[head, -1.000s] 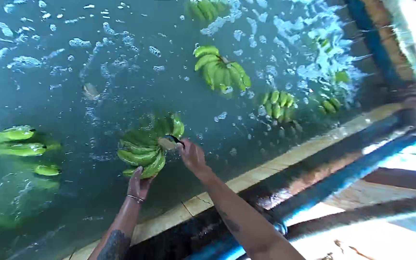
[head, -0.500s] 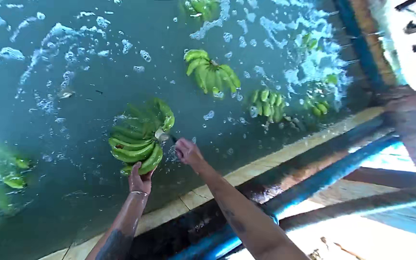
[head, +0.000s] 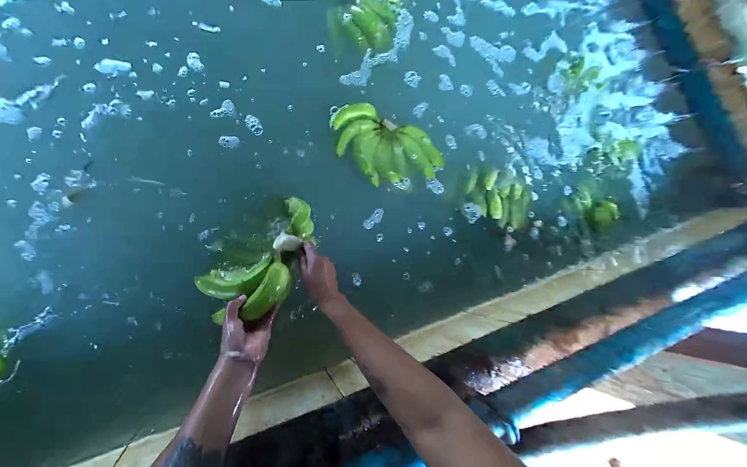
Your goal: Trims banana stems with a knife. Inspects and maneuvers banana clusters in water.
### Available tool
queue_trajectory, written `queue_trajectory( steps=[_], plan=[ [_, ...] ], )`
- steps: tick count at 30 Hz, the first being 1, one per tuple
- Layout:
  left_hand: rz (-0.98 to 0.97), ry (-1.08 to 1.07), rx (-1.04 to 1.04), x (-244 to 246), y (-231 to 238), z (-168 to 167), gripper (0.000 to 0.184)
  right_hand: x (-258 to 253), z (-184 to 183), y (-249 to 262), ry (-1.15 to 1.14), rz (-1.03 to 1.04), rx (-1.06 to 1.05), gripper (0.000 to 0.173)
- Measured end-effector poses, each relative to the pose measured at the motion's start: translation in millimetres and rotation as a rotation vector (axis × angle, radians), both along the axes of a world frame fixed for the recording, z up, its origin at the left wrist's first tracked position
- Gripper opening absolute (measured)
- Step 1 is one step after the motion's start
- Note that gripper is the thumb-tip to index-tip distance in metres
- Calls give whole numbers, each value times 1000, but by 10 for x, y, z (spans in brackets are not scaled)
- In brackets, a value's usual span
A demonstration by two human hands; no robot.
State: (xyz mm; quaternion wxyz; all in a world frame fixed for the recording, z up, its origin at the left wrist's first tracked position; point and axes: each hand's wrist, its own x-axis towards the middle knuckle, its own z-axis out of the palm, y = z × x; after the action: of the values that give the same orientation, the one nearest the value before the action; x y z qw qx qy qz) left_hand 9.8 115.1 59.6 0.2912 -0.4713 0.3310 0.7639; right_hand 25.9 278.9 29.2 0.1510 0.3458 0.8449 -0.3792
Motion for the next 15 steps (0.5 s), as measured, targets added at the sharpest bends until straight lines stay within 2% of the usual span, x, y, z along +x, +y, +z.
queue_trajectory(
  steps=[4, 7, 8, 11, 12, 15],
  plan=[
    [-11, 49, 17, -9, -4, -41, 36, 81, -65, -17, 87, -52, -224, 37],
    [-14, 64, 2, 82, 18, -129, 35, 157, -115, -25, 72, -92, -185, 36],
    [-30, 80, -8, 99, 13, -233, 35, 202, -145, -57, 79, -144, -239, 34],
    [-134, 184, -37, 150, -188, -541, 29, 327, -46, -5, 31, -288, -685, 26],
    [-144, 195, -28, 181, -218, -561, 28, 360, -44, 0, 42, -306, -707, 25],
    [-108, 171, 10, 210, -99, -446, 31, 333, -258, -79, 151, -215, -294, 33]
  ],
)
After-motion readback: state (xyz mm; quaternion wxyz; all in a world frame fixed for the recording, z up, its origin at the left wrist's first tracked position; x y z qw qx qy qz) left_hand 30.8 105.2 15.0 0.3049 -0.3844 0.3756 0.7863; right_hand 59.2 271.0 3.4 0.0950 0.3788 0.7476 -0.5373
